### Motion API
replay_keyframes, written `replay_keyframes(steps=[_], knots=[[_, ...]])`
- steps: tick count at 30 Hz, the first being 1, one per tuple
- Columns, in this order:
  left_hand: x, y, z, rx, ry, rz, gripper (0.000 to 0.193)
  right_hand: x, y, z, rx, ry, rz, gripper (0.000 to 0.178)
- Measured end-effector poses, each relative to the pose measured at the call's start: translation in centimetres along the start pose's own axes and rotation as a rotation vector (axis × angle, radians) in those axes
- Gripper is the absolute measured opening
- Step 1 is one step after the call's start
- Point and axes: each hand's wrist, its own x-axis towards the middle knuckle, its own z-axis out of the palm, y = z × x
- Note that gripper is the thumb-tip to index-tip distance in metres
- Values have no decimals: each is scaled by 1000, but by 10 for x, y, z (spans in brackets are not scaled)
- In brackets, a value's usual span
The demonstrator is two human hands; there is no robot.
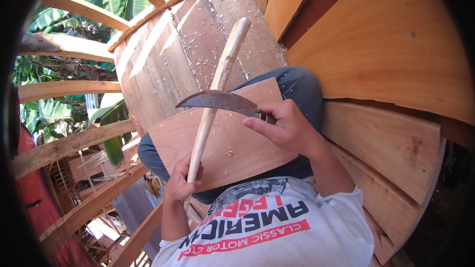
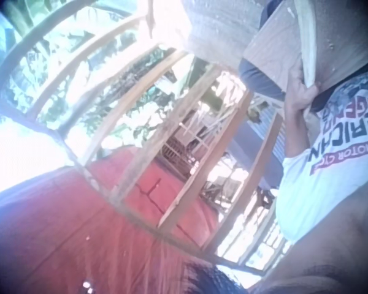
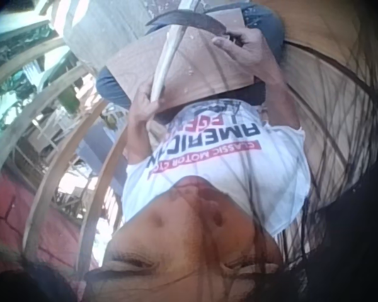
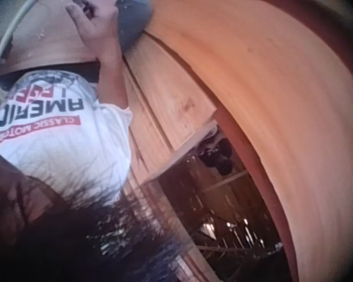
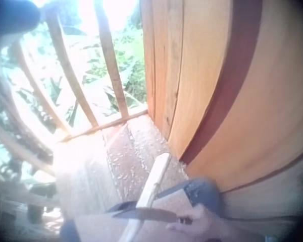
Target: The person sits on the floor of a wooden structure and uses a curved knife to shave and shape a long piece of wood. They hold the wood on their lap and repeatedly scrape the surface to remove thin shavings, gradually refining the wood's shape.
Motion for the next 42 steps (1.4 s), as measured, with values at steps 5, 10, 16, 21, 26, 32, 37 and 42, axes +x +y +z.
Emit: replay_keyframes(steps=[5, 10, 16, 21, 26, 32, 37, 42], knots=[[0, 4, 2, 20, 0, 28, 60, 10, 4, -5, 9, 249, 59, 24], [3, 4, 0, 14, -16, 21, 60, 10, 13, 0, -82, 371, -21, 22], [-10, -6, -12, -278, -50, -109, 50, 25, 23, -16, -81, 773, -103, 23], [-2, -8, -1, -130, -21, 26, 48, 10, -5, -6, -107, 157, -149, 24], [2, 4, 7, -44, 33, 13, 47, 16, -4, -8, -156, 214, 14, 23], [-3, -12, -10, -31, -115, -2, 70, 23, 37, -4, 100, 745, -24, 29], [-10, -17, -12, -198, -35, -46, 53, 14, 12, -48, 155, 749, 24, 28], [2, -7, -1, -65, -33, 36, 49, -5, -6, -1, -216, 82, -227, 26]])
